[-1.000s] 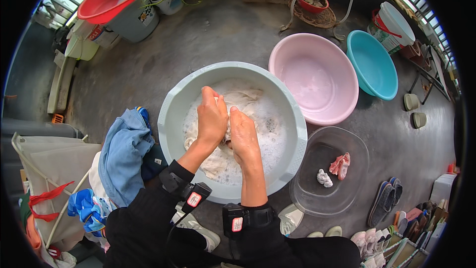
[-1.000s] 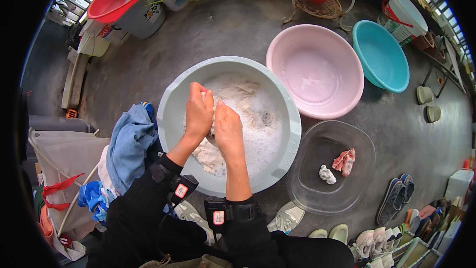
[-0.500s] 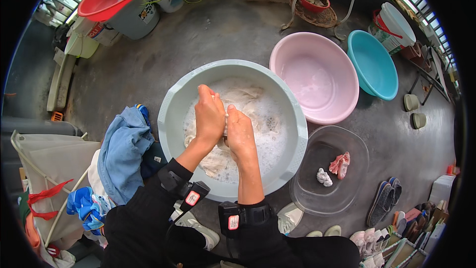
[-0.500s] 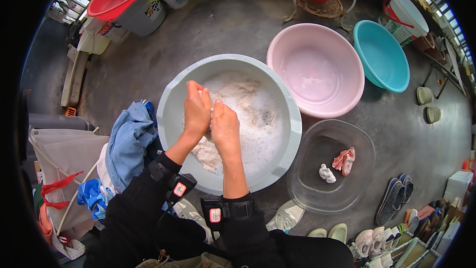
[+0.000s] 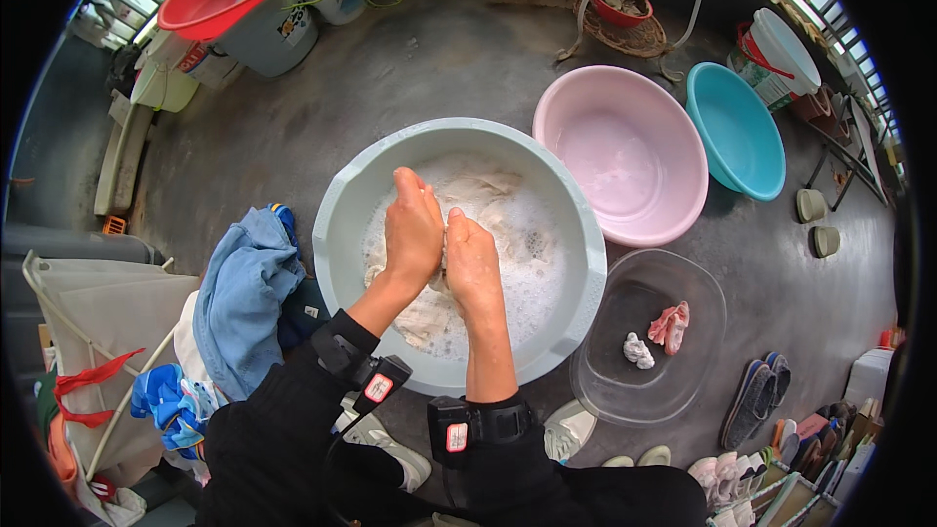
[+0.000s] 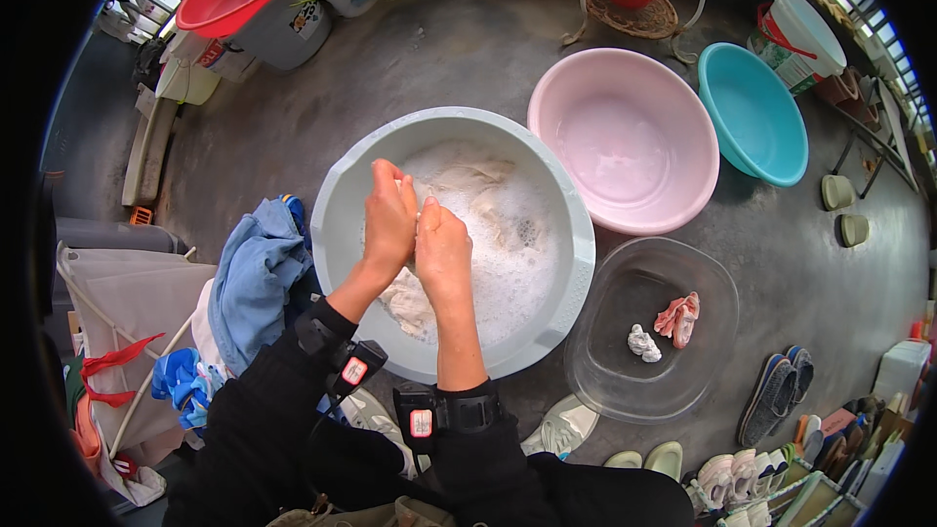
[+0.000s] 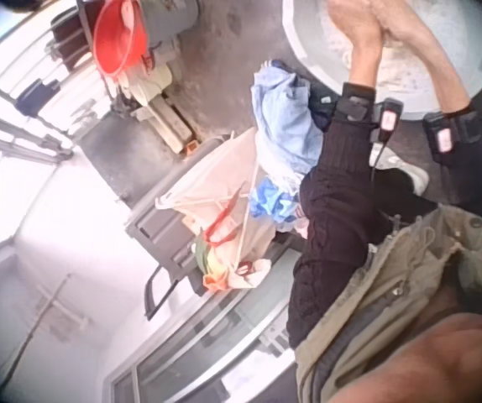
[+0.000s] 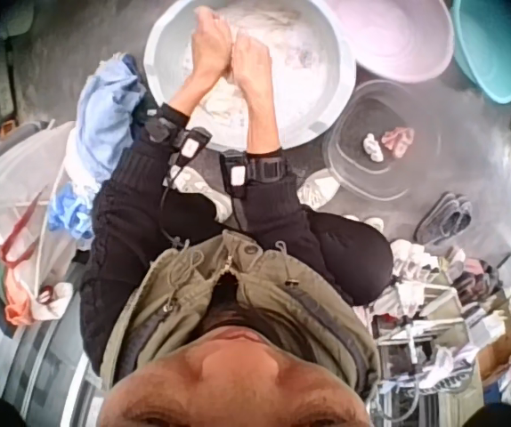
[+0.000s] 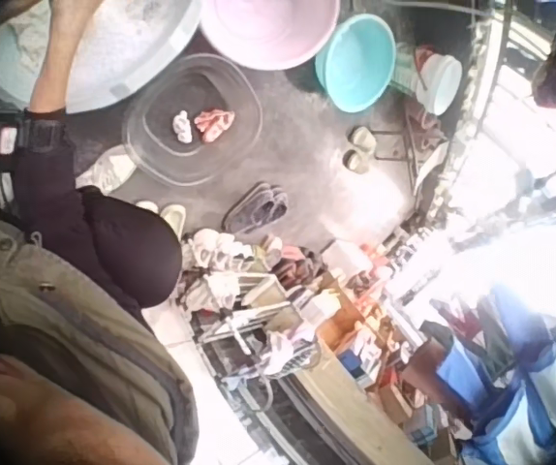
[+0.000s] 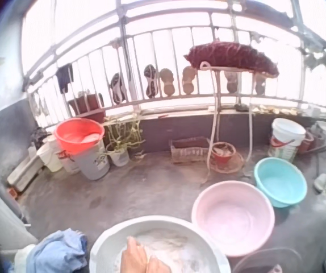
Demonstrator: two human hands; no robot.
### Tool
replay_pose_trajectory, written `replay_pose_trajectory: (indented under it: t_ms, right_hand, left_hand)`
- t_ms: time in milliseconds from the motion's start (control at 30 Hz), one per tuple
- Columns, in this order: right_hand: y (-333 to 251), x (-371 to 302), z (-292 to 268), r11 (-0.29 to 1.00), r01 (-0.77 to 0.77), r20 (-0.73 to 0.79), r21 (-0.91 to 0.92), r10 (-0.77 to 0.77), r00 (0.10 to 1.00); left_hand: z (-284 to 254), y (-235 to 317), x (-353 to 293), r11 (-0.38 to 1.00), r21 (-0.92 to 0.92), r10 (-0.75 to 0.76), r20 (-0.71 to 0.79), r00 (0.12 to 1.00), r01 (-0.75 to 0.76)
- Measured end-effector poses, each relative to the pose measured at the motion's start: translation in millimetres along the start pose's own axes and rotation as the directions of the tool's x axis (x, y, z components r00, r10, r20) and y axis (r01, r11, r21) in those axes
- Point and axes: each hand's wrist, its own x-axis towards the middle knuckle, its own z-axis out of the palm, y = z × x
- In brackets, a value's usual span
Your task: The person hand-washes several garments in a basin of soapy water. They scrub and rinse a light-colored cloth, then a pair of blue jeans, and finally a blue jacket, moving each item to a separate basin after washing.
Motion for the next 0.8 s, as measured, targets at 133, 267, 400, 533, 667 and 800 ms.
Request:
replay_pose_trajectory:
  t_ms: [133, 267, 400, 533, 667, 800]
  right_hand:
    - [2.9, 4.1, -2.5, 0.975, -0.056, -0.016, 0.213, 0.06, 0.998]
    - [2.3, 2.2, -7.8, 0.979, -0.083, 0.045, 0.188, 0.076, 0.996]
    - [-2.6, -0.7, -6.4, 0.972, -0.055, 0.037, 0.231, 0.047, 0.998]
    - [13.1, 14.1, 3.0, 0.933, -0.236, 0.099, 0.271, 0.217, 0.971]
    - [60.7, 54.0, 12.1, 0.959, -0.153, -0.09, 0.24, 0.179, 0.98]
    - [121.0, 76.2, 27.1, 0.914, -0.047, -0.257, -0.404, -0.063, 0.964]
  left_hand:
    - [-2.9, 41.9, -30.7, 0.985, -0.108, 0.151, 0.212, 0.966, -0.131]
    - [-9.5, 26.7, -3.1, 0.995, -0.097, 0.015, -0.057, 0.998, -0.021]
    - [6.8, 11.4, -20.3, 0.983, -0.155, 0.122, 0.181, 0.976, -0.094]
    - [15.6, -46.8, 4.7, 0.948, -0.209, -0.226, 0.088, 0.97, 0.239]
    - [35.7, -128.1, 29.2, 0.497, -0.557, -0.495, 0.448, 0.745, 0.665]
    - [50.0, -174.7, 12.2, 0.852, -0.011, -0.479, 0.389, 0.787, 0.524]
